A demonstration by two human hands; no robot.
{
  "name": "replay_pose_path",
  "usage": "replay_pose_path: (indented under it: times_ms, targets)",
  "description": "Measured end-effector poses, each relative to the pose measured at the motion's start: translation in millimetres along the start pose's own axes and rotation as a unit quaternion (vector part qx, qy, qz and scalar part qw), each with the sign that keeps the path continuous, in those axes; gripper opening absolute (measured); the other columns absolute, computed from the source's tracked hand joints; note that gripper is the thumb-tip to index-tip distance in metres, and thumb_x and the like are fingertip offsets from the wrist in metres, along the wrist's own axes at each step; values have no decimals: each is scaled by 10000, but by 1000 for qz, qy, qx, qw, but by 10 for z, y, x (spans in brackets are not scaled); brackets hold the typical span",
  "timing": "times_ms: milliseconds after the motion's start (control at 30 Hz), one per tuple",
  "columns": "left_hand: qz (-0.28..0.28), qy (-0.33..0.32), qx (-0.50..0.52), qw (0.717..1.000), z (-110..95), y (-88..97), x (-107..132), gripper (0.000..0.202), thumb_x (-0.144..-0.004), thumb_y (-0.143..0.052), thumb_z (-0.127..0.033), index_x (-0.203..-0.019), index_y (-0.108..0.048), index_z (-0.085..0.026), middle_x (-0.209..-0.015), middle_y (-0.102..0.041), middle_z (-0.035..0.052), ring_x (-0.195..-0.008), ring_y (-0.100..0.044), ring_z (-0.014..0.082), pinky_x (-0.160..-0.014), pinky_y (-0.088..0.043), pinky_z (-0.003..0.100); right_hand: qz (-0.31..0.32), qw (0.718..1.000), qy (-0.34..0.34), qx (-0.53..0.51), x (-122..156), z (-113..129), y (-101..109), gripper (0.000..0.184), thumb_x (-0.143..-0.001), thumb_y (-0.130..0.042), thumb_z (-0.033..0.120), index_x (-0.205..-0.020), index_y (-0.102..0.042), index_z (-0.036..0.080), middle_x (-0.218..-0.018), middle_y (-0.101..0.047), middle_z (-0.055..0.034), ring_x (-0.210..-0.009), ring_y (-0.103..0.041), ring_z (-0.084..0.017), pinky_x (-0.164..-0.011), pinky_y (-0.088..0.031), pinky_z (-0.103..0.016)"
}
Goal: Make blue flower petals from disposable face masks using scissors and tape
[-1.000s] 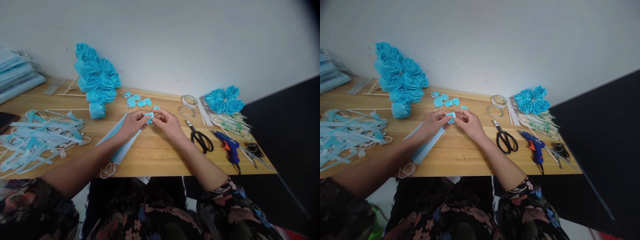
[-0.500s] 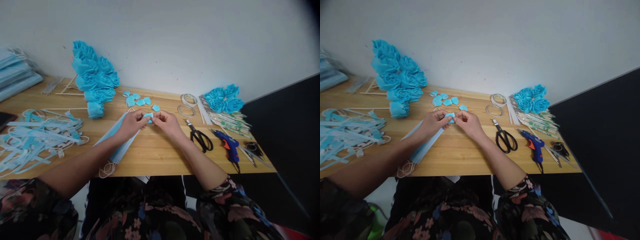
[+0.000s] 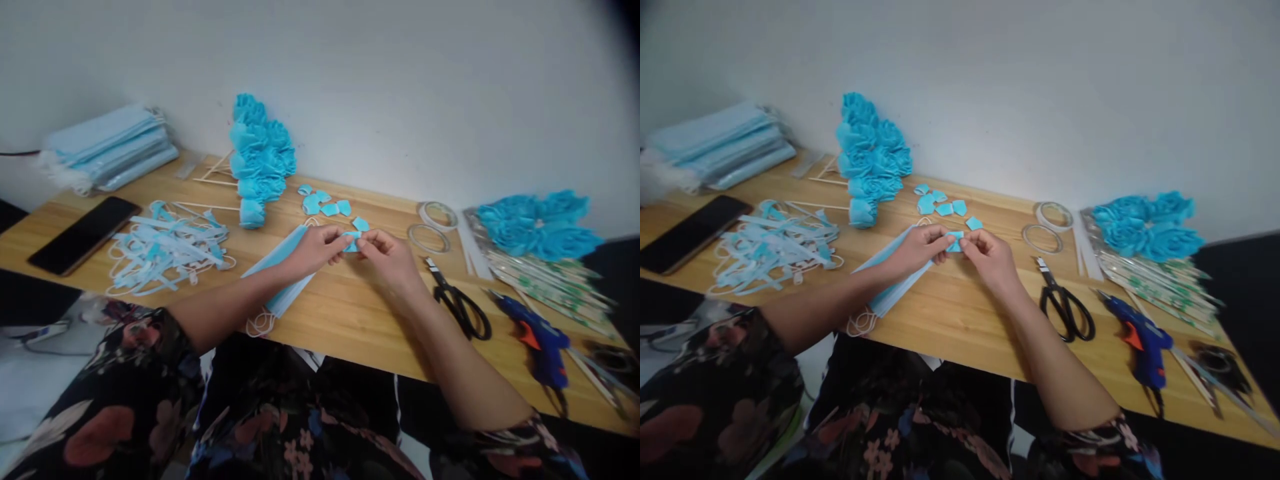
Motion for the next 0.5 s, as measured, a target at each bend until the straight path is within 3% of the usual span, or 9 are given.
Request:
replay_pose_path:
  times_ms: [67,233,500]
  targets:
    - [6,8,12,1000,9,-11,-10,250,-902,-612,-297,-693,-538,-181,-594,-576,-25,-535,-529,80,-525,-440,208,-6,1000,13,-4,-4,6,11,284,-817,-737,477,-755,-641,217,-676,-614,-10,-636,-537,-156,-620,-431,-316]
    - [15,27,23,999,40,-24,-17,184,-852,-627,-202,-691,-541,-179,-591,-567,-31,-535,-527,85,-537,-442,223,-19,1000,24,-5,13,47,4,288,-814,-731,482,-764,-631,217,-695,-617,-2,-645,-554,-152,-632,-452,-306]
    - [25,12,18,999,17,10,-6,141,-860,-604,-218,-727,-594,-173,-653,-617,-3,-564,-560,94,-565,-458,225,-28,999,21,-1,19,58,-5,276,-833,-683,468,-772,-610,210,-681,-601,15,-657,-556,-140,-664,-450,-287]
Point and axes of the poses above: each hand's wrist, its own x-axis away from the middle knuckle, its own y-axis out of the back of the hand, z = x × y, the point moved 3 cm from there along -x, towards the middle knuckle
